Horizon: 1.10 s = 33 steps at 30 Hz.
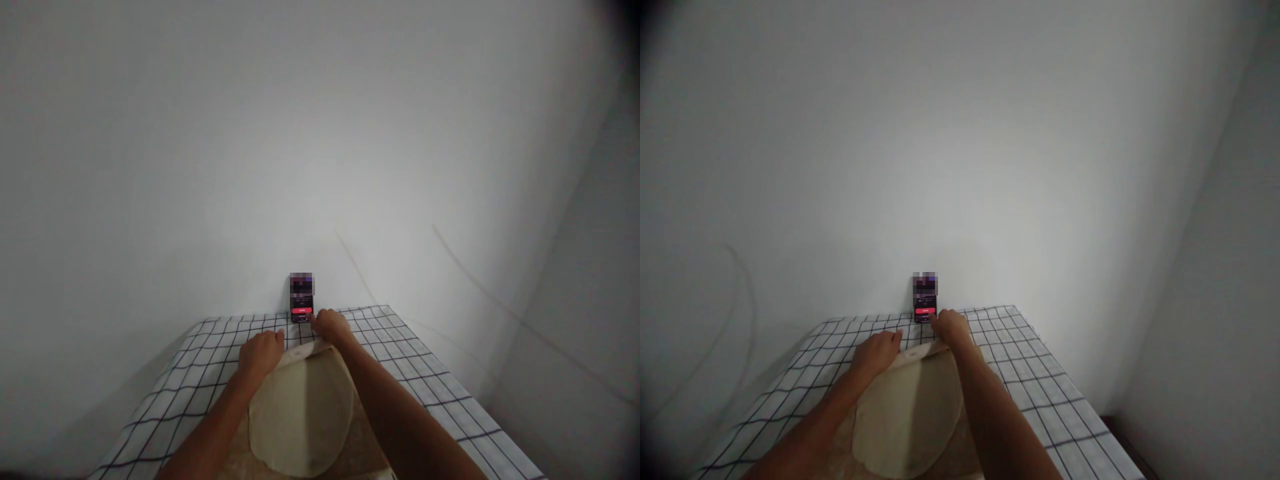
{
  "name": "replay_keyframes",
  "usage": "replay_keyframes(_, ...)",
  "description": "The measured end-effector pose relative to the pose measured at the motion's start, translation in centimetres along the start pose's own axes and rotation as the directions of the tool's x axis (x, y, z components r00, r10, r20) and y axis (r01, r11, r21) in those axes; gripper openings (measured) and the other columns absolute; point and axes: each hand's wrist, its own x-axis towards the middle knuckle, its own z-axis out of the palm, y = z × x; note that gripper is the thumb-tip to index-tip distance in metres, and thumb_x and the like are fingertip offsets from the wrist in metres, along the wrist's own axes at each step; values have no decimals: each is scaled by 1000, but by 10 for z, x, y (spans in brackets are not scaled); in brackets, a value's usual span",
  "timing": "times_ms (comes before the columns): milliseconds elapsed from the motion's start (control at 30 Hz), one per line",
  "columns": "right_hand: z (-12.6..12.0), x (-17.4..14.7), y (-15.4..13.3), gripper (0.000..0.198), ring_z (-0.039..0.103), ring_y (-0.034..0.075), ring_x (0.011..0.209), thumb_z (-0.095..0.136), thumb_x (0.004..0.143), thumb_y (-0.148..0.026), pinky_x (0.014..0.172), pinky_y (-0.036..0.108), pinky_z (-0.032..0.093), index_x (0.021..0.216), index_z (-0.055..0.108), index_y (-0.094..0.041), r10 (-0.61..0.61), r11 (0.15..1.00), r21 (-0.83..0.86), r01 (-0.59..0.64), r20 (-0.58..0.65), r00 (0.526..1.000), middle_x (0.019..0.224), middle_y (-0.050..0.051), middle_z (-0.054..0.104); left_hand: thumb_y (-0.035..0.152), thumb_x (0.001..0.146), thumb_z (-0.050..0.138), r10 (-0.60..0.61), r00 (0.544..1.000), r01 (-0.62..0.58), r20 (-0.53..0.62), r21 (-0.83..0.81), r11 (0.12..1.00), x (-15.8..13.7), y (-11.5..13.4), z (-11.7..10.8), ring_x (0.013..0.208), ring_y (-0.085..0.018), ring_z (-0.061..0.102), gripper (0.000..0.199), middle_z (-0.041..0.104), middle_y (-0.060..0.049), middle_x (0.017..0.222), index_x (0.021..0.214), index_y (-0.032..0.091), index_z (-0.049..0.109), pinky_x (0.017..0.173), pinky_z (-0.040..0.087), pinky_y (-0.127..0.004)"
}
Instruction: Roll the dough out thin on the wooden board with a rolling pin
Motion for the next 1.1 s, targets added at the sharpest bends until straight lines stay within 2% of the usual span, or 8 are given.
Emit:
replay_keyframes(233,0,-10,2,55,68,32,106,36,98,-54,87,41,50,113,72,-15,30,1000,2,-30,-42,999,115,20,72,38,102,35,77,997,-77,-3,50,996,-5,-1,-1,103,-26,70,43,74,-15,106,105,18,73,88,52,-40)
replay_keyframes(400,-2,-40,5,54,67,29,108,30,101,-48,89,41,49,109,73,-17,5,1000,-18,-7,-82,997,113,18,72,34,100,41,140,981,-129,-137,83,988,-32,1,6,116,-30,63,38,68,-16,124,125,20,66,94,51,-47)
replay_keyframes(567,-4,-82,14,54,64,27,111,25,104,-46,91,40,49,110,72,-20,-70,998,-17,68,-142,987,117,13,71,34,99,39,248,910,-208,-334,149,967,-57,7,14,138,-36,46,49,56,-18,145,139,11,57,110,38,-58)
replay_keyframes(733,-6,-135,25,49,51,24,133,27,106,-37,111,40,36,115,71,-18,-168,985,-1,171,-191,967,135,12,64,38,100,39,304,903,-280,-303,121,952,-101,15,1,137,-34,49,51,56,-18,145,140,10,55,113,36,-57)
replay_keyframes(833,-7,-176,30,49,50,21,134,24,107,-38,114,39,32,121,69,-23,-199,975,57,217,-222,955,138,7,63,47,100,40,403,860,-389,-313,109,915,-141,11,-1,141,-32,44,57,51,-14,151,145,14,50,117,31,-55)
replay_keyframes(933,-5,-213,32,46,52,21,133,27,107,-40,119,45,25,126,66,-28,-219,970,59,237,-216,951,139,4,63,47,98,43,468,817,-462,-336,103,881,-175,6,-3,143,-30,42,60,47,-11,155,149,16,44,117,34,-52)
replay_keyframes(1000,-3,-226,30,45,45,22,140,29,106,-42,121,49,18,136,60,-29,-226,971,30,238,-229,947,146,4,56,42,99,43,469,823,-468,-321,85,880,-184,5,-12,136,-28,50,52,54,-10,149,145,18,49,113,38,-50)
replay_keyframes(1100,-1,-225,25,45,39,23,144,27,106,-39,121,50,18,133,62,-30,-185,981,8,192,-224,957,149,2,53,32,102,33,417,879,-418,-232,48,907,-170,13,-32,113,-25,65,40,72,-8,121,124,24,66,101,47,-49)
